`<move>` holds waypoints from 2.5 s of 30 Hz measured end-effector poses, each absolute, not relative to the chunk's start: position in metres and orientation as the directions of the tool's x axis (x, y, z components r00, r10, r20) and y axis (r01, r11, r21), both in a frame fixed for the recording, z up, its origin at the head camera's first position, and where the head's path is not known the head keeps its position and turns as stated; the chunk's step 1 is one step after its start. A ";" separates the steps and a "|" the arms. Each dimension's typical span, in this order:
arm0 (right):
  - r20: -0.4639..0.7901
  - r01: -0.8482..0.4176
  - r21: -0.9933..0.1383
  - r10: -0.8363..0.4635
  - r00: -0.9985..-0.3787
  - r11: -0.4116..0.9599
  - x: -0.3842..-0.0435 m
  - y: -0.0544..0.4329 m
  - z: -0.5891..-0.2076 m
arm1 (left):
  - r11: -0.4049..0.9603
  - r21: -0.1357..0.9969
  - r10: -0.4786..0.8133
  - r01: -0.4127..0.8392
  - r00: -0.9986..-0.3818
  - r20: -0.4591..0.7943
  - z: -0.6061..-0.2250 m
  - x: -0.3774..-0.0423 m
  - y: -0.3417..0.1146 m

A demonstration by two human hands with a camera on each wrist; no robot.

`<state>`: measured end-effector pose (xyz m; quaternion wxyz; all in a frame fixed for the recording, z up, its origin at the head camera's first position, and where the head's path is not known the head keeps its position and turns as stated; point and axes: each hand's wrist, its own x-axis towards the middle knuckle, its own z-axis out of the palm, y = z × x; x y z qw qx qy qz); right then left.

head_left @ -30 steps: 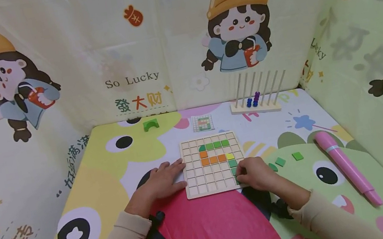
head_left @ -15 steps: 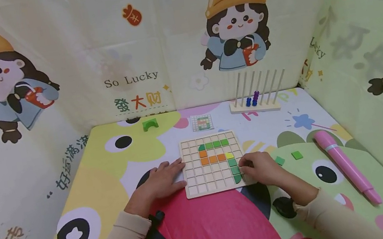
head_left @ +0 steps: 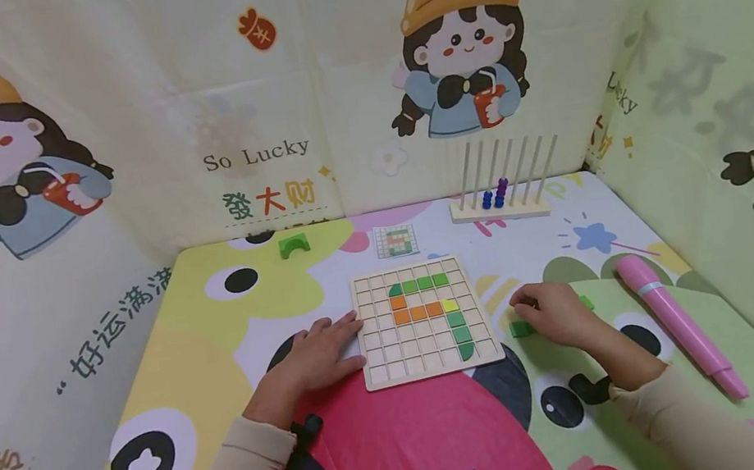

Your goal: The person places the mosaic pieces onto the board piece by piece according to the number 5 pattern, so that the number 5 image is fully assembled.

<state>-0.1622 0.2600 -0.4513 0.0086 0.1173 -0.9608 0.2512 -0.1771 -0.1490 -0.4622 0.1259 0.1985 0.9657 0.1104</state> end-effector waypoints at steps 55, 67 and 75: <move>-0.039 -0.152 -0.615 -0.222 -0.974 0.774 -0.165 0.246 -0.456 | 0.896 0.249 0.419 0.368 -0.886 -0.198 -0.458 -0.176 -0.150; -0.087 -0.215 -0.716 -0.391 -0.916 0.664 -0.164 0.196 -0.456 | 0.898 0.254 0.414 0.360 -0.887 -0.205 -0.456 -0.178 -0.150; -0.010 -0.371 -0.663 -0.504 -0.864 0.650 -0.161 0.177 -0.456 | 0.897 0.257 0.416 0.361 -0.885 -0.209 -0.458 -0.178 -0.150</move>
